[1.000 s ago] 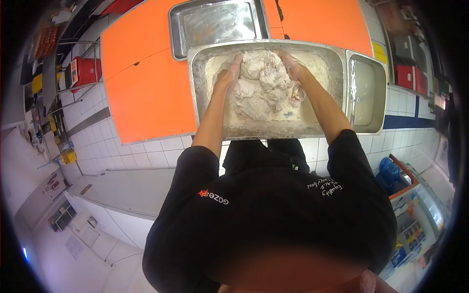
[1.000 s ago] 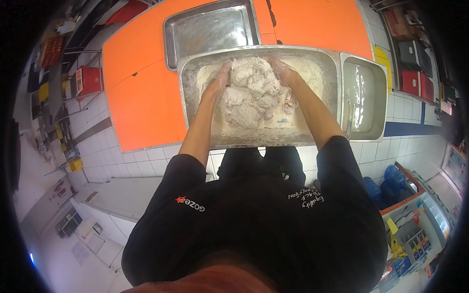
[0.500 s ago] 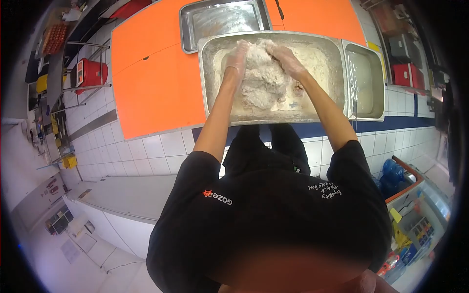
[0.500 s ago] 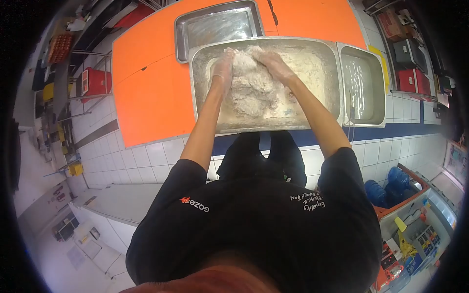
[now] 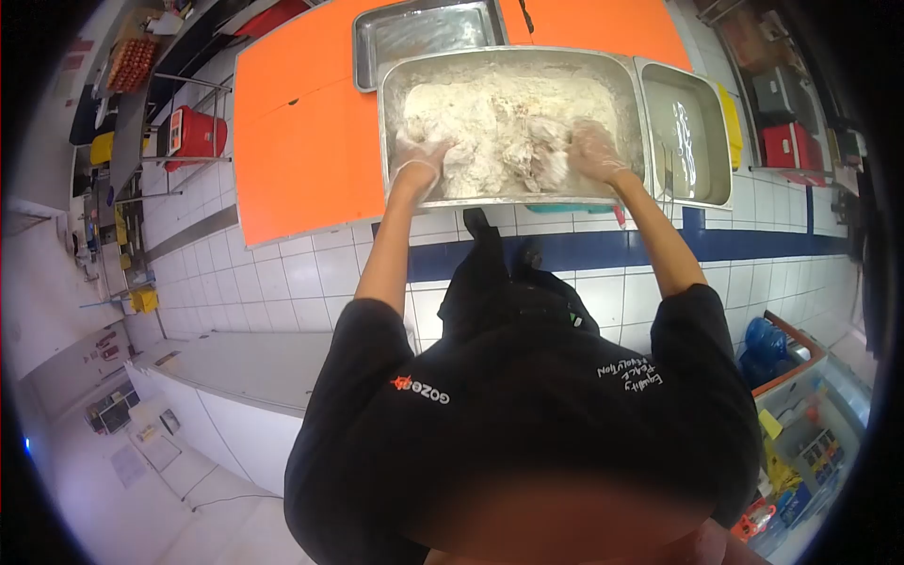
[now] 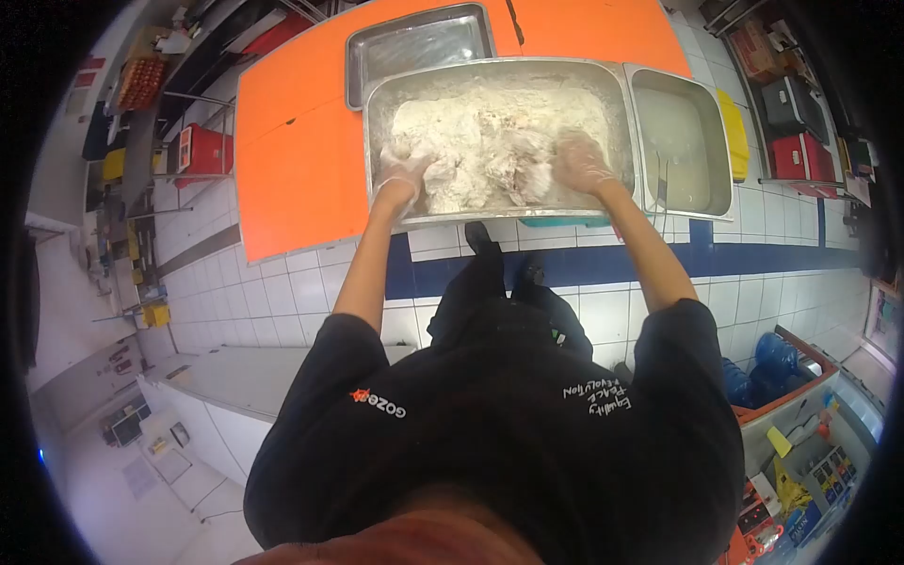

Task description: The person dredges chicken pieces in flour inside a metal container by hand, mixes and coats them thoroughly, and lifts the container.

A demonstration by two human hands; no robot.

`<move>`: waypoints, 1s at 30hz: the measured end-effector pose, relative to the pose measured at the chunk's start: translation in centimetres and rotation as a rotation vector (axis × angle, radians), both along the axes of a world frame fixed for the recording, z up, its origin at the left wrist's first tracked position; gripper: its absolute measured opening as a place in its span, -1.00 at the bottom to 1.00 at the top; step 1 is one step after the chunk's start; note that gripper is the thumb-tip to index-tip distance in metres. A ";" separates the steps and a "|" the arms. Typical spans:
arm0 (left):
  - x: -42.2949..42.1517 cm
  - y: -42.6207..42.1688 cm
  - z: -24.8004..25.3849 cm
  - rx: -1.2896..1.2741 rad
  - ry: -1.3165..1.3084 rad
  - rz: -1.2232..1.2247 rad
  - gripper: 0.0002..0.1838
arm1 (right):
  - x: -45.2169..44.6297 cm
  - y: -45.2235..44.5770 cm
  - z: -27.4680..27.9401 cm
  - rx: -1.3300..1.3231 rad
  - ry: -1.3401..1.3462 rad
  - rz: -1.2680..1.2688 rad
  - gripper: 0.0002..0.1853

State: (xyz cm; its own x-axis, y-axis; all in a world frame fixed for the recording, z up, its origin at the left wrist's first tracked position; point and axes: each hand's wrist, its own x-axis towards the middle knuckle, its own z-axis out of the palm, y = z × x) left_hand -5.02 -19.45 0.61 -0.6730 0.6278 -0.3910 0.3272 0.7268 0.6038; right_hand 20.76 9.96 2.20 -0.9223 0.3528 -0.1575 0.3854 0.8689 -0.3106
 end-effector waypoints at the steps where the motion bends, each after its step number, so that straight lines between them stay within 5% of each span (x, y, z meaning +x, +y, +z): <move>1: 0.5 0.1 1.1 -0.020 -0.116 0.015 -0.04 | 0.1 0.5 1.8 -0.001 0.006 -0.002 -0.53; 3: 1.4 0.3 3.5 -0.077 -0.337 0.056 -0.04 | 1.0 0.3 4.6 -0.217 -0.346 -0.346 -0.37; 6: 1.6 1.6 2.6 -0.237 -0.543 0.122 -0.16 | 1.0 3.1 -3.8 -0.304 -0.284 -0.371 -0.24; 9: 3.4 1.6 2.9 0.127 -0.886 0.278 -0.26 | 1.1 3.7 -3.0 -0.441 -0.386 -0.374 -0.27; 13: 2.1 2.1 1.3 0.025 -0.921 0.220 -0.26 | 1.0 4.3 -3.2 -0.817 -0.477 -0.486 -0.32; 15: 1.7 2.3 -0.5 -0.248 -0.818 0.139 -0.30 | 0.9 3.2 -4.0 -1.020 -0.458 -0.587 -0.34; 21: 1.9 3.3 -3.3 -0.185 -0.891 0.167 -0.40 | -1.5 -0.3 -6.7 -1.591 -0.287 -0.822 -0.41; 25: 2.3 5.5 -3.1 -0.022 -1.020 0.264 -0.47 | -3.2 -3.0 -7.8 -1.534 -0.367 -1.047 -0.48; 28: 1.6 6.0 -1.5 0.062 -1.027 0.283 -0.52 | -3.8 -3.9 -6.2 -1.891 -0.235 -0.978 -0.52; 30: 0.6 5.7 -1.5 0.021 -0.909 0.110 -0.55 | -4.1 -3.5 -6.0 -1.485 -0.362 -0.671 -0.51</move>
State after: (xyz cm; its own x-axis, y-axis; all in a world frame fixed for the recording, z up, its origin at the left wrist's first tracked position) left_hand -4.46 -13.70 -0.93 -0.1680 0.5919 -0.7883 -0.3507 0.7115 0.6090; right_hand 16.70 6.48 -3.79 -0.5228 0.0027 -0.8524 0.7738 -0.4180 -0.4759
